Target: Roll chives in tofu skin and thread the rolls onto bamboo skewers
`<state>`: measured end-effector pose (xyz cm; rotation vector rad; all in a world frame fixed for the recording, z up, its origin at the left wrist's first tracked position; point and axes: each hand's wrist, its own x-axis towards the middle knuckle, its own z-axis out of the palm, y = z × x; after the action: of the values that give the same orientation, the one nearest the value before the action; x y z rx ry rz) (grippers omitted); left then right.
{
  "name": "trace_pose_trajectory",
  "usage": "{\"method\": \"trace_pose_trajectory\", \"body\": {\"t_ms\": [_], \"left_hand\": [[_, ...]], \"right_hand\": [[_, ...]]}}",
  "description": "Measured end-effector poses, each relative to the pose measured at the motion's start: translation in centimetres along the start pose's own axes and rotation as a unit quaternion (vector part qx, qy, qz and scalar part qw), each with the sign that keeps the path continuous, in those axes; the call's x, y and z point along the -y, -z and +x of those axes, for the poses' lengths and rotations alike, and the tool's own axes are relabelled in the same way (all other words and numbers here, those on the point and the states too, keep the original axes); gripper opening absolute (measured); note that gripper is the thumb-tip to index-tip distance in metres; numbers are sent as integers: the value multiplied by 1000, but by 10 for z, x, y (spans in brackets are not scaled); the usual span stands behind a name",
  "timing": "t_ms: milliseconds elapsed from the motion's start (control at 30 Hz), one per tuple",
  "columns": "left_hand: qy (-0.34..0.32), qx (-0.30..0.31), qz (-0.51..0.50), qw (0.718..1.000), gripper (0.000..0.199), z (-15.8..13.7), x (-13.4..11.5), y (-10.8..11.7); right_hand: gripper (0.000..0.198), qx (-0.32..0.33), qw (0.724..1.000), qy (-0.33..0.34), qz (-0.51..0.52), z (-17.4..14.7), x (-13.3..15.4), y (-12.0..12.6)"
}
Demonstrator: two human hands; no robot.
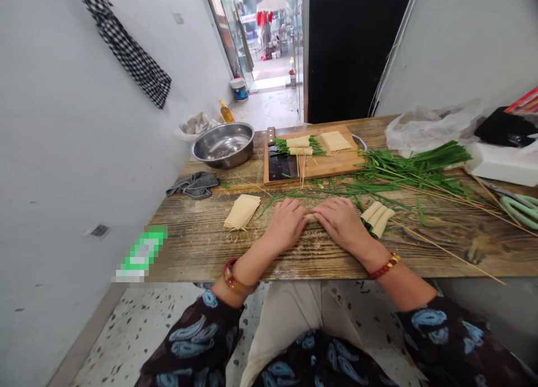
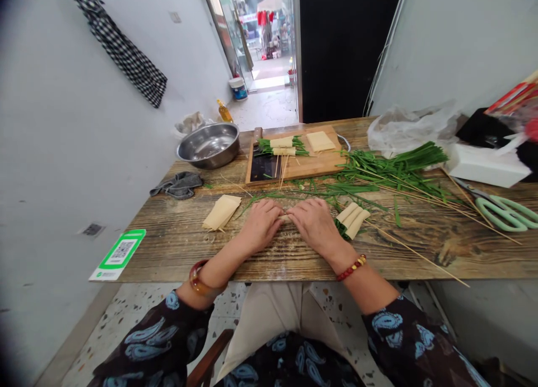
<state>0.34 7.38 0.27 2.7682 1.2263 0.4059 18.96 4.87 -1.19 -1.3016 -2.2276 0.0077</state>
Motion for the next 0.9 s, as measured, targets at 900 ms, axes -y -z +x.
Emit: {"method": "trace_pose_trajectory", "body": {"t_ms": [900], "left_hand": [[124, 121, -598, 782, 36, -25, -36, 33]], "right_hand": [[16, -49, 973, 23, 226, -25, 25, 37]]}}
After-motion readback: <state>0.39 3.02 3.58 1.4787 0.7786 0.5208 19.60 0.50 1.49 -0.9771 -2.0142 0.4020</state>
